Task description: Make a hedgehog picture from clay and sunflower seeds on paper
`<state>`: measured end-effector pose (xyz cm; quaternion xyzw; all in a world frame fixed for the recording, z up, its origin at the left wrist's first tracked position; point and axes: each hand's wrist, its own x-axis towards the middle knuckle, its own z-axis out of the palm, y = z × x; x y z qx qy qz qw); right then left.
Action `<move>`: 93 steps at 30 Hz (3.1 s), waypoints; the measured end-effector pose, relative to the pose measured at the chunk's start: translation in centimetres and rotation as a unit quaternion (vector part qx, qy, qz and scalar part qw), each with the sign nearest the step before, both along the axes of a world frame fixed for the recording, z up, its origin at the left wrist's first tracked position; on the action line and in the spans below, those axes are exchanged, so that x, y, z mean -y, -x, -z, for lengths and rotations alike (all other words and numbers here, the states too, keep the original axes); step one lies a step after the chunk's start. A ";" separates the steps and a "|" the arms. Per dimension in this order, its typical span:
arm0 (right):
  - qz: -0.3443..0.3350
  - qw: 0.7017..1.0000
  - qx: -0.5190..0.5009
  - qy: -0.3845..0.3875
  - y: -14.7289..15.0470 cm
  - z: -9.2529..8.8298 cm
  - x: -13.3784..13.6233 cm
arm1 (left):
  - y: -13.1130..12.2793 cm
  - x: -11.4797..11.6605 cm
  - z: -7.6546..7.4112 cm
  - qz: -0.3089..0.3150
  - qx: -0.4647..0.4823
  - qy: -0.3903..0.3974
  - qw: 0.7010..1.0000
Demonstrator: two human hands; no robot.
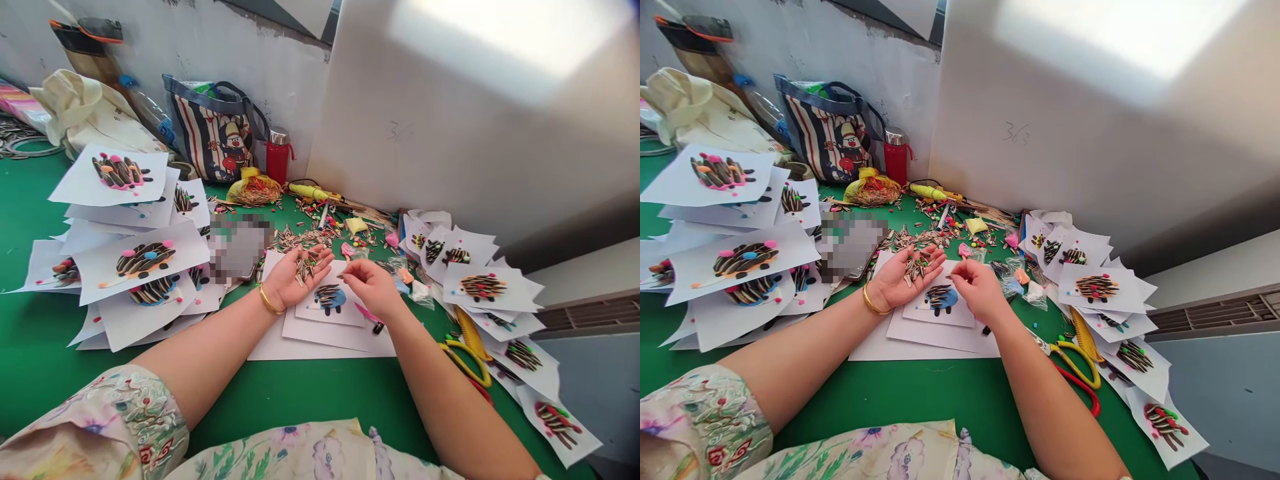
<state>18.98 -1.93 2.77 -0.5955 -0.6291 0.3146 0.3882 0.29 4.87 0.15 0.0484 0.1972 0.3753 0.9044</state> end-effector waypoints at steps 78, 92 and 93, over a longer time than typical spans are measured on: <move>-0.014 0.979 0.202 -0.030 3.9 -1.0 -2.9 | -0.4 -0.3 0.2 0.020 0.047 -0.008 0.999; 0.032 0.990 0.102 -0.091 2.6 -1.5 -4.6 | -0.1 -0.2 0.2 0.009 0.022 0.023 0.999; 0.026 0.987 0.122 -0.105 2.8 -1.6 -4.8 | 0.0 -0.2 0.2 0.014 0.021 0.028 0.999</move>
